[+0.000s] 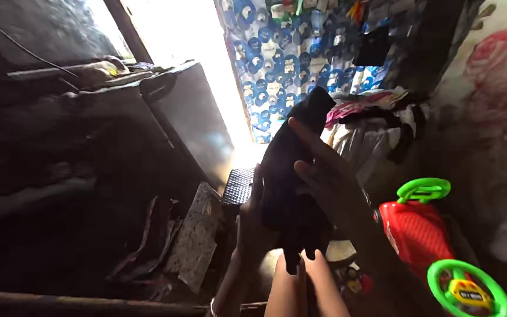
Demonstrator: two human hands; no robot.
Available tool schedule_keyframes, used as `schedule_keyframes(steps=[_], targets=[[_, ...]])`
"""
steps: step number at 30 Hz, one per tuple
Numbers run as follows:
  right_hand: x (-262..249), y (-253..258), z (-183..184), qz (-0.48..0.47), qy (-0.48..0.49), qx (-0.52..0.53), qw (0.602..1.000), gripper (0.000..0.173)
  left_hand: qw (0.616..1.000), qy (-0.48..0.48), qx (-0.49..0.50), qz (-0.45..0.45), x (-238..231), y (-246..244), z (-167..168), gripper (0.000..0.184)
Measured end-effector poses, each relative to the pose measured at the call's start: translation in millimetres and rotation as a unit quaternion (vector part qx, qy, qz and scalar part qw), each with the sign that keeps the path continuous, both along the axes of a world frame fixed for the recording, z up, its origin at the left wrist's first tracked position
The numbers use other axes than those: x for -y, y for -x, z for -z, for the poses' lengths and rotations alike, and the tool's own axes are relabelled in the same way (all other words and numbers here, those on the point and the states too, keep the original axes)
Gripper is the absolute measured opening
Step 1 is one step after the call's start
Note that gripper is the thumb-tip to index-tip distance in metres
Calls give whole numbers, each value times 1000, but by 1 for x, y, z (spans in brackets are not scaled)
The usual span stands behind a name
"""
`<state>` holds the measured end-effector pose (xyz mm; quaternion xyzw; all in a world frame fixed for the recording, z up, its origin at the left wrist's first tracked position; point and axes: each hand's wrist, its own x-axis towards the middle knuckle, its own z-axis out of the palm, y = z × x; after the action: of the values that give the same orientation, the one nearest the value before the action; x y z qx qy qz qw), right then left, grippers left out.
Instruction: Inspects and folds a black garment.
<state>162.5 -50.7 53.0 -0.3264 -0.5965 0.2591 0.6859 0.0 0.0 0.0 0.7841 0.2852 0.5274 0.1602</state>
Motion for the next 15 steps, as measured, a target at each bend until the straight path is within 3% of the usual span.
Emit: schedule_keyframes(steps=[2,3,6,7,9,12,15], targets=[[14,-6,10,101,-39,27,994,60,998,63,21,-16,8,13,-22,31],[18,-14,14,180,-78,82,977,61,994,102,8,-27,18,26,-40,22],[27,-30,24,399,-120,234,878,57,995,26,-55,85,28,63,-66,26],[27,-32,28,410,-127,239,871,42,990,21,-67,121,29,67,-74,26],[28,-32,35,359,-117,216,900,13,987,37,-75,139,31,69,-83,19],[27,-36,40,296,-48,153,942,19,991,4,-93,92,22,73,-72,13],[23,-47,40,303,14,122,945,20,993,-12,-114,3,4,94,-41,16]])
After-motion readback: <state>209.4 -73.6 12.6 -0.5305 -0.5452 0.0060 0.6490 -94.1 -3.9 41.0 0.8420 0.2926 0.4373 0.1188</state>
